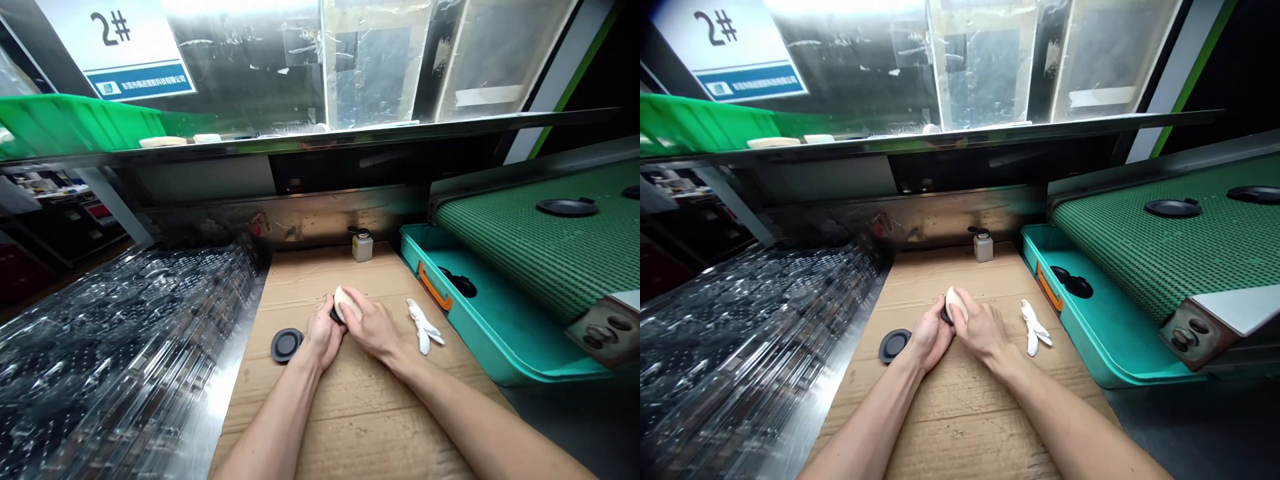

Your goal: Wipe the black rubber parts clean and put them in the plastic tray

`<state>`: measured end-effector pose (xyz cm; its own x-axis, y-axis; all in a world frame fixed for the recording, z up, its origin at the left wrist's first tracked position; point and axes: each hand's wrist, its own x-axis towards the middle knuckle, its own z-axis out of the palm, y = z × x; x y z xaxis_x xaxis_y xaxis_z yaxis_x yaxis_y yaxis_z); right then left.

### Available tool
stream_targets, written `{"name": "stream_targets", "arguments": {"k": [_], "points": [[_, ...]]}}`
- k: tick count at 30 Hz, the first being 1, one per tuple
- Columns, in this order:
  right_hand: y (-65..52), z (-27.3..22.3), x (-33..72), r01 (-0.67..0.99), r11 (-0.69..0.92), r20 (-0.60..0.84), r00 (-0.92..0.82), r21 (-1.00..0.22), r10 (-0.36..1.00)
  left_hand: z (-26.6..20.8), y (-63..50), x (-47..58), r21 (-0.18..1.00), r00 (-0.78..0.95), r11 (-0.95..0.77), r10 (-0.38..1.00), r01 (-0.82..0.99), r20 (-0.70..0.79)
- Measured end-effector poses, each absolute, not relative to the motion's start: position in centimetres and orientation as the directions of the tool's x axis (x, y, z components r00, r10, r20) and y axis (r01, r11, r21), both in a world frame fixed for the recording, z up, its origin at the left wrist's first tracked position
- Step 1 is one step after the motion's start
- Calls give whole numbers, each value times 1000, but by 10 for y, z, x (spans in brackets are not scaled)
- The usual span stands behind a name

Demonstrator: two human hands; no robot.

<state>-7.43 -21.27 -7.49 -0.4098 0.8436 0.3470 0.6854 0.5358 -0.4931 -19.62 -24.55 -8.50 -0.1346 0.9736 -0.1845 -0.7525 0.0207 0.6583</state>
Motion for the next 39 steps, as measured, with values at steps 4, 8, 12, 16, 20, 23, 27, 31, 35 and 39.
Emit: {"name": "stream_targets", "arguments": {"k": [4, 8, 12, 16, 20, 23, 27, 31, 35, 39], "points": [[-204, -76, -70, 797, 389, 311, -265, -462, 913, -84, -245, -197, 650, -155, 31, 961, -759, -227], [-209, -78, -71, 682, 539, 359, -405, -494, 841, -82, -245, -198, 633, -132, 39, 967, -773, -220], [-213, -81, -76, 723, 510, 360, -372, -466, 855, -80, -244, -197, 627, -137, 41, 963, -778, -233], [-211, -80, -76, 703, 557, 396, -404, -442, 824, -82, -244, -194, 668, -162, 27, 962, -744, -219], [-205, -75, -72, 711, 542, 396, -386, -448, 833, -84, -244, -193, 688, -189, 21, 955, -725, -228], [-197, -71, -64, 666, 473, 389, -286, -577, 876, -83, -241, -194, 693, -200, 34, 946, -720, -254], [-188, -70, -56, 382, 524, 288, -524, -761, 802, -81, -242, -193, 704, -219, 1, 950, -710, -222], [-182, -67, -49, 515, 432, 221, -419, -740, 880, -79, -244, -188, 753, -222, -21, 961, -658, -167], [-184, -63, -47, 419, 432, 214, -473, -798, 855, -79, -245, -186, 773, -219, -31, 965, -634, -141], [-188, -62, -51, 528, 398, 194, -399, -750, 896, -79, -245, -186, 768, -232, -40, 962, -640, -143]]}}
